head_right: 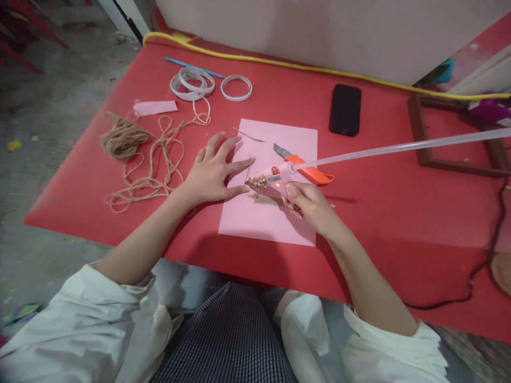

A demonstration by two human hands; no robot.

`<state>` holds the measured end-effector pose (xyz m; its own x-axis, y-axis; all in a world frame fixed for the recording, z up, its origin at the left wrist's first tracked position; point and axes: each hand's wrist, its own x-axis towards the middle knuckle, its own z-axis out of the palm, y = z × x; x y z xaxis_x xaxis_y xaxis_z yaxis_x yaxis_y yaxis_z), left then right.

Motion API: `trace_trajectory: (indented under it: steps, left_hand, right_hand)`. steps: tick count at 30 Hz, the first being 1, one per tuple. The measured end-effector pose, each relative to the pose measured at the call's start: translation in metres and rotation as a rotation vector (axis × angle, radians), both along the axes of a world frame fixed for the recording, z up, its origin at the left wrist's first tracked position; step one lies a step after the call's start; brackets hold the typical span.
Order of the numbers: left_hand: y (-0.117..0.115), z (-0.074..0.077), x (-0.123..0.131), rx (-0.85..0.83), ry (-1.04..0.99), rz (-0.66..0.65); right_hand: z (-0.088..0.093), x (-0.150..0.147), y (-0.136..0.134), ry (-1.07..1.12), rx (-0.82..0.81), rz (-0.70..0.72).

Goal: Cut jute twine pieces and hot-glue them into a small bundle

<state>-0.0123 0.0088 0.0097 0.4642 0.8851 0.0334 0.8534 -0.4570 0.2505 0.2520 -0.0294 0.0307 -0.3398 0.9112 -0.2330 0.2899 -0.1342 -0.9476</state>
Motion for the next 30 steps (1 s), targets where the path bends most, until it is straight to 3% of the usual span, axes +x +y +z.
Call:
trace_trajectory:
  steps: [30]
  left_hand:
    - [0.0007,0.0007,-0.0001,-0.02,-0.006,0.0]
  right_hand:
    - [-0.0063,-0.0025,0.0016,0.005,0.028,-0.022]
